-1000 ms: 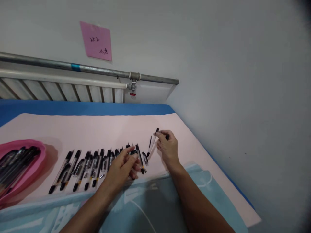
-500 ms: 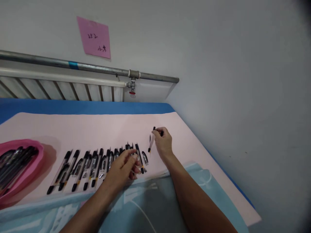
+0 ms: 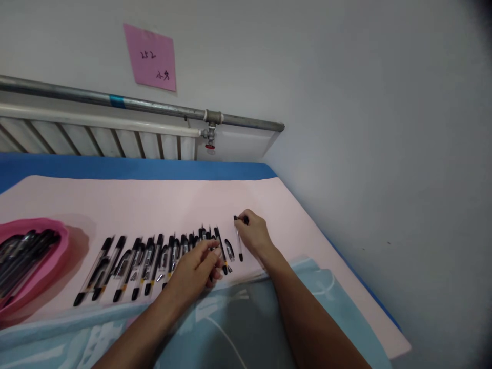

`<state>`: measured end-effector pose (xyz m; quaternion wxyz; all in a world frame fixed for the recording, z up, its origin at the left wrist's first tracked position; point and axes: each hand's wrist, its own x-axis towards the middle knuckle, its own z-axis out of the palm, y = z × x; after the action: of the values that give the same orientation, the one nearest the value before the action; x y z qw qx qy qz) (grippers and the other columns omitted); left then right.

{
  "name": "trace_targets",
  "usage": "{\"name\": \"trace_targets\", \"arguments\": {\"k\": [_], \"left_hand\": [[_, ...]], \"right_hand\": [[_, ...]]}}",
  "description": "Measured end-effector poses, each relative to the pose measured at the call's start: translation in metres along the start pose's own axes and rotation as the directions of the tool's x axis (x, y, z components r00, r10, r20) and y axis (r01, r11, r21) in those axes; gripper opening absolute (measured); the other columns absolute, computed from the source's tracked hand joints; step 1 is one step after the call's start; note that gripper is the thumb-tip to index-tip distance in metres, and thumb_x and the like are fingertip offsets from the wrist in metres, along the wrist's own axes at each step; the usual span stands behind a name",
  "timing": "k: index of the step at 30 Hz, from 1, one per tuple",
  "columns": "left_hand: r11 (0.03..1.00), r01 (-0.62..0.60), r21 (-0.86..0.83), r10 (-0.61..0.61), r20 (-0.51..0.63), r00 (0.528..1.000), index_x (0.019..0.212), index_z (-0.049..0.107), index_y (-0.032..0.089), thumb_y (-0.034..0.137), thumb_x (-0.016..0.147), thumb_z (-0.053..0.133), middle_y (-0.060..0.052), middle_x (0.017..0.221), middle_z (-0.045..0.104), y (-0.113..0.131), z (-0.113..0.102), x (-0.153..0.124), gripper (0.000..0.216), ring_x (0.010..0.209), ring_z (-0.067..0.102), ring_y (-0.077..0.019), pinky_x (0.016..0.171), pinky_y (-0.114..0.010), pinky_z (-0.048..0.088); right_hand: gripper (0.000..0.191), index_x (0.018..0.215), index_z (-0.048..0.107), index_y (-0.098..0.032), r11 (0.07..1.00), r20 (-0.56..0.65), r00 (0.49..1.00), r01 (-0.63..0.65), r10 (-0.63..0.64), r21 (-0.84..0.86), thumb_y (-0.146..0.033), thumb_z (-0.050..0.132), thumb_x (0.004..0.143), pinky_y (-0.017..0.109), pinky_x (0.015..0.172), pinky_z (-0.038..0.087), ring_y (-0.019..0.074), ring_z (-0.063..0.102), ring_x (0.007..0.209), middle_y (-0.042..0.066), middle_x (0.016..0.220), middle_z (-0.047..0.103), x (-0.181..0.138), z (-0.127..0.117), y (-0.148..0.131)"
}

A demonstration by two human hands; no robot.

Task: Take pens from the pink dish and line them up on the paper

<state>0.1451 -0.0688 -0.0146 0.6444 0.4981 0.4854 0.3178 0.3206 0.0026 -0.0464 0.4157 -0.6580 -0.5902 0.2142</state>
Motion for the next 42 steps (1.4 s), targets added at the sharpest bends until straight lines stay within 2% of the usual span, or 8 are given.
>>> {"name": "trace_targets", "arguments": {"k": [5, 10, 13, 21, 29, 36, 42], "left_hand": [[1.0, -0.009, 0.009, 0.009, 0.015, 1.0, 0.108, 0.047, 0.016, 0.04, 0.081, 0.043, -0.002, 0.075, 0.057, -0.001, 0.0, -0.002, 0.037, 0.057, 0.053, -0.0107, 0.046, -0.021, 0.039], [0.998, -0.023, 0.063, 0.022, 0.022, 1.0, 0.108, 0.048, 0.016, 0.041, 0.081, 0.042, -0.002, 0.077, 0.057, 0.0, -0.001, -0.002, 0.037, 0.059, 0.054, -0.0109, 0.047, -0.022, 0.04], [0.996, -0.023, 0.083, 0.022, 0.014, 1.0, 0.109, 0.048, 0.016, 0.041, 0.081, 0.042, -0.003, 0.078, 0.058, 0.001, -0.004, -0.002, 0.037, 0.06, 0.054, -0.0115, 0.047, -0.022, 0.042], [0.993, -0.044, 0.114, 0.052, -0.069, 0.996, 0.11, 0.048, 0.015, 0.036, 0.082, 0.042, -0.003, 0.073, 0.06, 0.008, -0.016, 0.001, 0.036, 0.059, 0.056, -0.0126, 0.047, -0.023, 0.043], [0.993, -0.041, 0.111, 0.049, -0.074, 0.996, 0.11, 0.05, 0.016, 0.034, 0.082, 0.043, -0.003, 0.072, 0.062, 0.009, -0.016, 0.001, 0.034, 0.056, 0.056, -0.012, 0.046, -0.022, 0.043], [0.988, -0.037, 0.15, 0.049, -0.082, 0.995, 0.109, 0.05, 0.017, 0.031, 0.082, 0.043, -0.003, 0.074, 0.062, 0.007, -0.017, 0.003, 0.031, 0.057, 0.056, -0.012, 0.046, -0.022, 0.043], [0.979, -0.054, 0.196, 0.07, -0.072, 0.995, 0.11, 0.049, 0.016, 0.036, 0.082, 0.041, -0.002, 0.075, 0.061, 0.007, -0.017, 0.002, 0.035, 0.058, 0.056, -0.0125, 0.047, -0.023, 0.043]], "right_hand": [[0.006, 0.058, 0.054, -0.02, 0.991, 0.053, 0.998, 0.026, -0.019, -0.134, -0.02, 0.052, 0.065, 0.024, 0.055, 0.033, 0.0133, 0.048, 0.056, -0.002, 0.056, 0.055, -0.006, -0.009, -0.001], [0.009, 0.067, 0.057, -0.019, 0.909, 0.047, 0.996, -0.049, 0.075, -0.413, -0.019, 0.048, 0.07, 0.023, 0.054, 0.03, 0.0128, 0.048, 0.058, 0.001, 0.061, 0.057, -0.001, -0.029, 0.007], [0.008, 0.066, 0.058, -0.017, 0.889, 0.086, 0.991, -0.05, 0.1, -0.456, -0.018, 0.05, 0.069, 0.023, 0.053, 0.028, 0.0122, 0.047, 0.057, 0.002, 0.061, 0.058, 0.001, -0.032, 0.012], [0.01, 0.071, 0.059, -0.017, 0.872, 0.212, 0.972, 0.012, 0.105, -0.49, -0.015, 0.05, 0.069, 0.022, 0.053, 0.028, 0.0124, 0.05, 0.059, 0.003, 0.066, 0.06, -0.006, -0.025, 0.003], [0.011, 0.071, 0.059, -0.017, 0.886, 0.339, 0.939, 0.102, 0.065, -0.453, -0.012, 0.051, 0.067, 0.02, 0.054, 0.029, 0.0117, 0.051, 0.062, 0.002, 0.067, 0.061, -0.019, -0.022, -0.009], [0.01, 0.07, 0.058, -0.017, 0.899, 0.35, 0.935, 0.102, 0.06, -0.426, -0.012, 0.05, 0.067, 0.02, 0.053, 0.029, 0.0113, 0.05, 0.06, 0.002, 0.065, 0.061, -0.02, -0.019, -0.013], [0.01, 0.071, 0.058, -0.017, 0.913, 0.354, 0.933, 0.091, 0.061, -0.398, -0.014, 0.05, 0.067, 0.019, 0.053, 0.031, 0.011, 0.052, 0.062, 0.001, 0.068, 0.062, -0.021, -0.016, -0.015]]}}
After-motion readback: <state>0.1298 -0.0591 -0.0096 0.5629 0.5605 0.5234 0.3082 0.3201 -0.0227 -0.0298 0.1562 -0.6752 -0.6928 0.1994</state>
